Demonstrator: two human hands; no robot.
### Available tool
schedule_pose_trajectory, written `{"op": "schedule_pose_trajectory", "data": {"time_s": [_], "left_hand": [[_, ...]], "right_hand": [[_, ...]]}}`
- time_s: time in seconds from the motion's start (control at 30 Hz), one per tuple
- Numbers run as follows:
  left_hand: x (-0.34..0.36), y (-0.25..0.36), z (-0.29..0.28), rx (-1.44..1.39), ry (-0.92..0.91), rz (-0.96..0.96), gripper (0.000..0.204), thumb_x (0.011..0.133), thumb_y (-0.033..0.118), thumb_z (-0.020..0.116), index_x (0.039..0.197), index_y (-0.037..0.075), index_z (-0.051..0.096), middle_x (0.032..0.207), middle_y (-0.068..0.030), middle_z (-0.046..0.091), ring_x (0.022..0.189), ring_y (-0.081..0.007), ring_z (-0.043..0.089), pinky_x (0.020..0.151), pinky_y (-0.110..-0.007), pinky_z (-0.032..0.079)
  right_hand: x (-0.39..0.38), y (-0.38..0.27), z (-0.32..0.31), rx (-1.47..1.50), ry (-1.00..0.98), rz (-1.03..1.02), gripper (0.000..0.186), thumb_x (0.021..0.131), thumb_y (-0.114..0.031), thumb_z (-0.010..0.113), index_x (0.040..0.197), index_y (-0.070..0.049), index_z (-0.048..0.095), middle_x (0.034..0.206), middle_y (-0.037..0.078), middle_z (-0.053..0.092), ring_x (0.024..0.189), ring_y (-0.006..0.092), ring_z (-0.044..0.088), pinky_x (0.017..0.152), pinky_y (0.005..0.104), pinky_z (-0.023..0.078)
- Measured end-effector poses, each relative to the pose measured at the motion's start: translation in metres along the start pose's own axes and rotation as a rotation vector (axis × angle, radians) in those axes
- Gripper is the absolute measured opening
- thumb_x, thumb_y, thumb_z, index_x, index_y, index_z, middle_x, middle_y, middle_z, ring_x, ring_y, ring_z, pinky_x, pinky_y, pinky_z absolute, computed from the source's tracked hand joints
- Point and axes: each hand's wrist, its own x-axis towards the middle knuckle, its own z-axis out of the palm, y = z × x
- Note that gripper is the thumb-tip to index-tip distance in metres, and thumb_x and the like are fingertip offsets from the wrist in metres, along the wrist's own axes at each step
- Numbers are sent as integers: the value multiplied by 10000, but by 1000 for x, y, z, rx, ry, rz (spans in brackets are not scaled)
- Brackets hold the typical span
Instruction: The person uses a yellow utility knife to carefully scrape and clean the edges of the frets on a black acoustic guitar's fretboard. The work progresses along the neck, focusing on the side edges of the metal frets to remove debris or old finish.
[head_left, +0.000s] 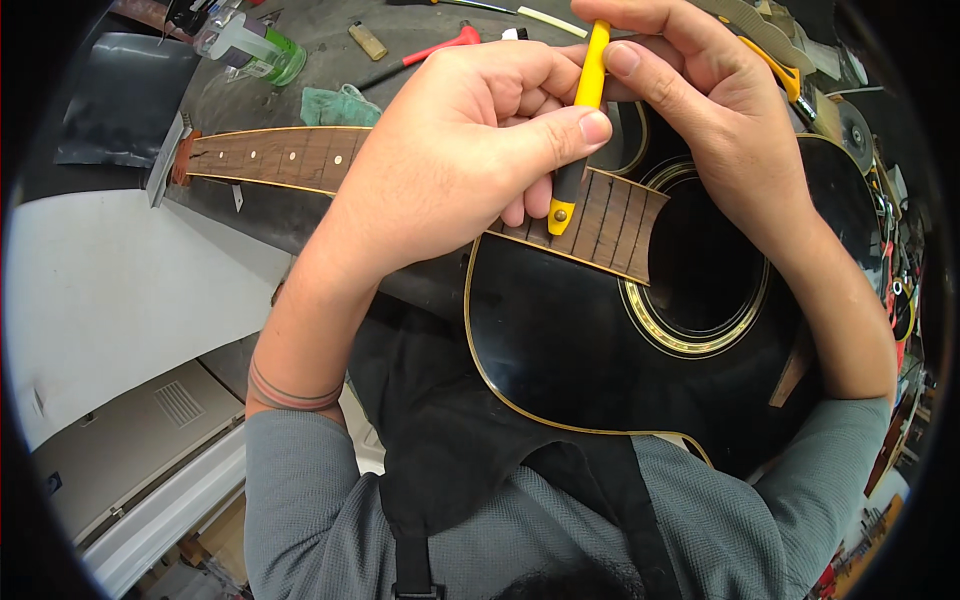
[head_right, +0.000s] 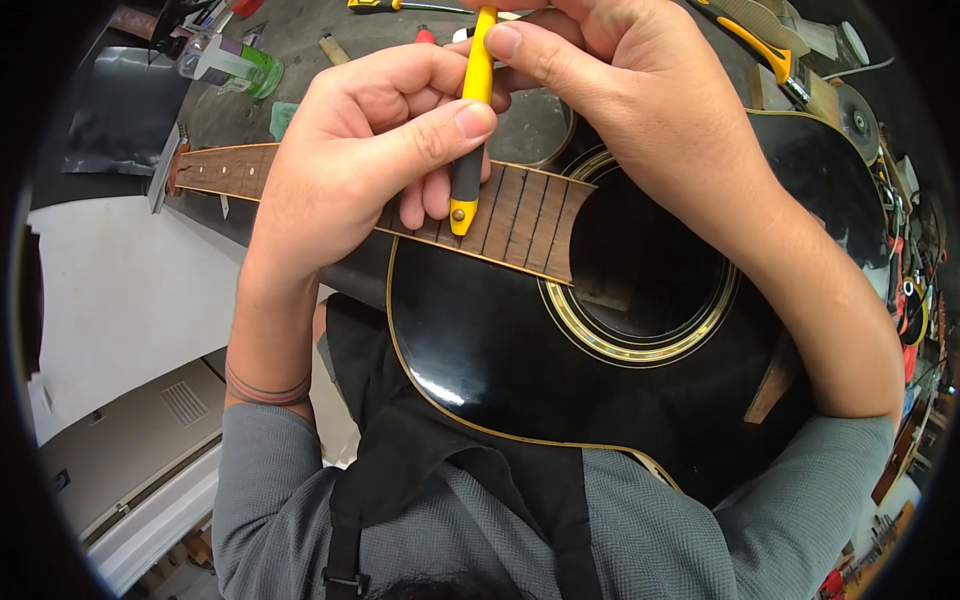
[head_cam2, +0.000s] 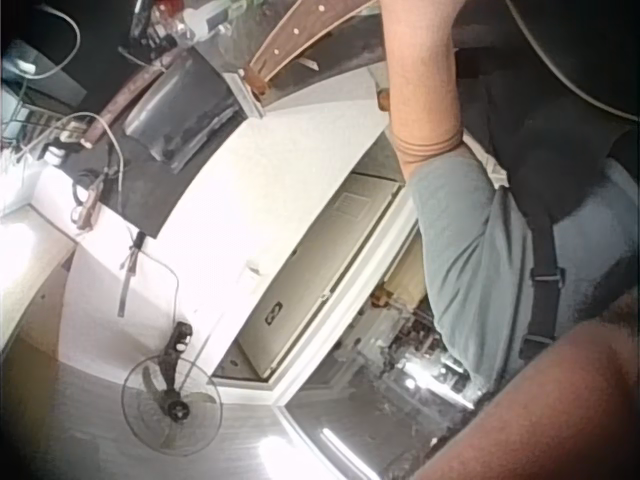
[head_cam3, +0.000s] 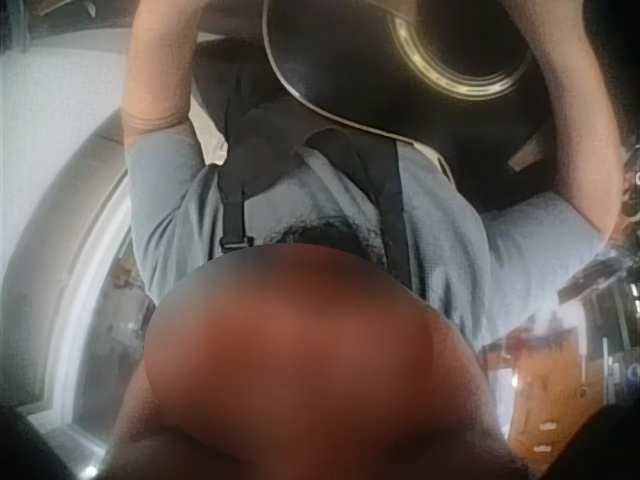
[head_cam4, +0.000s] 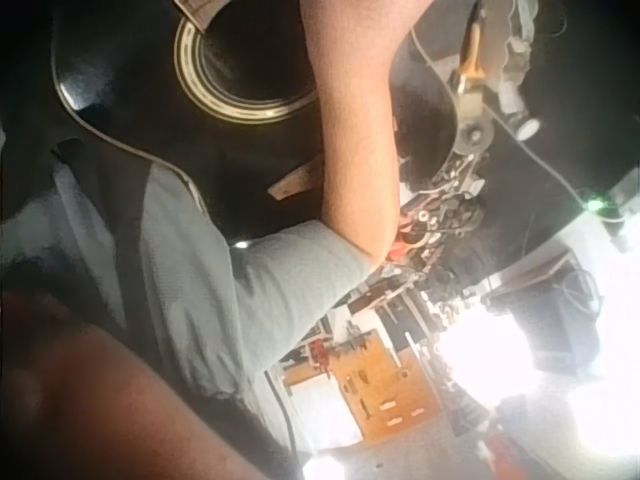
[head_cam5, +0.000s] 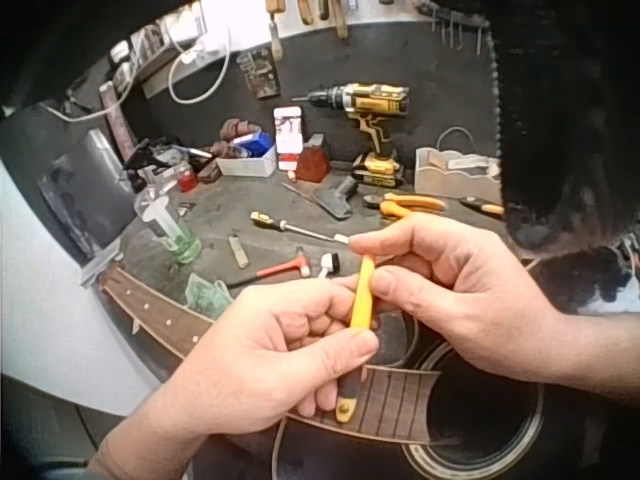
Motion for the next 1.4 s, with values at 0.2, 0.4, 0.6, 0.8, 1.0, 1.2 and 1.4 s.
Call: {"op": "schedule_pose_trajectory", "data": {"time_s": [0.2,0.4,0.6,0.8,1.0,1.2,1.4], "left_hand": [[6,-2,-15,-154,-103,44,352,1112,268,607,1254,-44,690,843,-83,729,553,-39,611,461,-167,440],[-2,-19,-33,-599,23,223,384,1191,284,362,1415,6,504,1064,-245,703,700,-185,702,555,-237,537],[-6,-20,-26,-317,171,347,313,1141,165,495,1417,20,462,1142,-274,705,844,-228,738,720,-304,595],[-5,-20,-21,-166,234,583,286,1074,50,565,1345,21,482,1156,-272,709,879,-233,731,780,-320,598],[-19,-19,-9,-12,269,500,352,1002,-42,654,1310,14,493,1160,-240,697,933,-217,719,816,-310,616],[-43,-38,4,361,324,678,399,958,-127,668,1274,8,464,1151,-265,677,964,-263,715,864,-363,629],[-43,-40,15,466,411,800,397,835,-123,814,1155,-7,609,1064,-238,770,945,-324,778,810,-366,625]], "right_hand": [[3,25,-7,-119,-55,-97,478,1064,-97,591,1533,-20,538,1274,91,716,1248,181,653,1108,346,484],[-14,21,5,-948,-238,-332,370,937,-304,762,1214,-60,731,1137,147,747,1315,339,632,1311,605,216],[-27,14,11,-1033,-281,-347,669,765,-472,875,1241,-30,714,1101,150,748,1350,391,593,1308,643,203],[-23,9,9,-1086,-325,-286,621,766,-465,861,1179,-20,731,1068,160,750,1315,376,610,1313,629,207],[-23,12,8,-1092,-319,-286,585,776,-489,844,1095,-11,736,1002,157,746,1217,347,645,1311,619,218],[-22,11,7,-1071,-332,-270,568,779,-495,837,1043,-1,740,914,137,739,1155,337,659,1308,613,227],[-22,11,5,-1048,-334,-270,557,785,-490,832,998,15,732,873,132,731,1140,338,661,1307,608,236]]}}
